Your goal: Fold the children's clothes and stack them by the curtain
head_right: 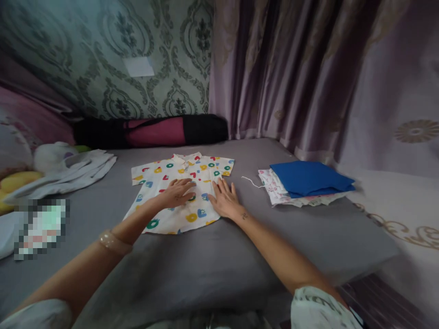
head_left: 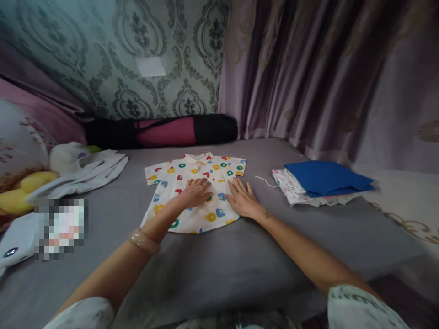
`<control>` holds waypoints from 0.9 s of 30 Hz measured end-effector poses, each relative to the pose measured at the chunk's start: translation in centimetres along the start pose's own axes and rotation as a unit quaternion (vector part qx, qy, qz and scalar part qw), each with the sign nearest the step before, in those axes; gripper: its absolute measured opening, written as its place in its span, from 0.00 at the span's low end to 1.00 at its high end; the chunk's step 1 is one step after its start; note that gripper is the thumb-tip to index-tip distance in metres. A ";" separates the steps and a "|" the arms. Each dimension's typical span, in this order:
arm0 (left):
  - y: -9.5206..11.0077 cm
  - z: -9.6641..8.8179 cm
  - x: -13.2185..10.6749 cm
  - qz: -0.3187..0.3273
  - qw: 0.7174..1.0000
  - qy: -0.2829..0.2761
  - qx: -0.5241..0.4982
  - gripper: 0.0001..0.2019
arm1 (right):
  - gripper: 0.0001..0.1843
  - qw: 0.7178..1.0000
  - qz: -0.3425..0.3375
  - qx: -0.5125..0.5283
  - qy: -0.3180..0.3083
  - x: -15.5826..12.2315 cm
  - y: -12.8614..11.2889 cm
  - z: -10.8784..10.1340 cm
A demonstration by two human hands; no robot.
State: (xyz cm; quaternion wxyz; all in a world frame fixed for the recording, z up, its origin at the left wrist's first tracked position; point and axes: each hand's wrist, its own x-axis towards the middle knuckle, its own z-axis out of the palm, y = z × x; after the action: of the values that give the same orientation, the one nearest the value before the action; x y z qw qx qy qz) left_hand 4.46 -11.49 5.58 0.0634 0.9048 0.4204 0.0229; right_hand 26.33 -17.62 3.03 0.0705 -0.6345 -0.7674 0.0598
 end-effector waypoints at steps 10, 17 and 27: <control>3.3 0.8 8.8 0.072 0.994 0.005 -0.077 0.24 | 0.34 1.000 0.002 0.022 -0.005 -0.6 0.0 0.8; 7.0 0.6 14.4 0.000 0.995 -0.008 -0.095 0.19 | 0.31 0.998 -0.004 0.043 0.034 -1.1 0.1 0.1; 9.9 1.9 20.4 -0.151 0.986 0.035 -0.067 0.18 | 0.14 0.985 0.149 0.008 0.091 -2.0 0.5 -1.4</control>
State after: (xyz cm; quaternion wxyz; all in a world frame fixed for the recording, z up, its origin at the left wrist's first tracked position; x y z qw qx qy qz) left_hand 25.34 -2.40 4.79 0.1117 0.8231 0.5520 0.0729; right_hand 27.43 -19.53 4.23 0.1350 -0.7441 -0.6540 0.0178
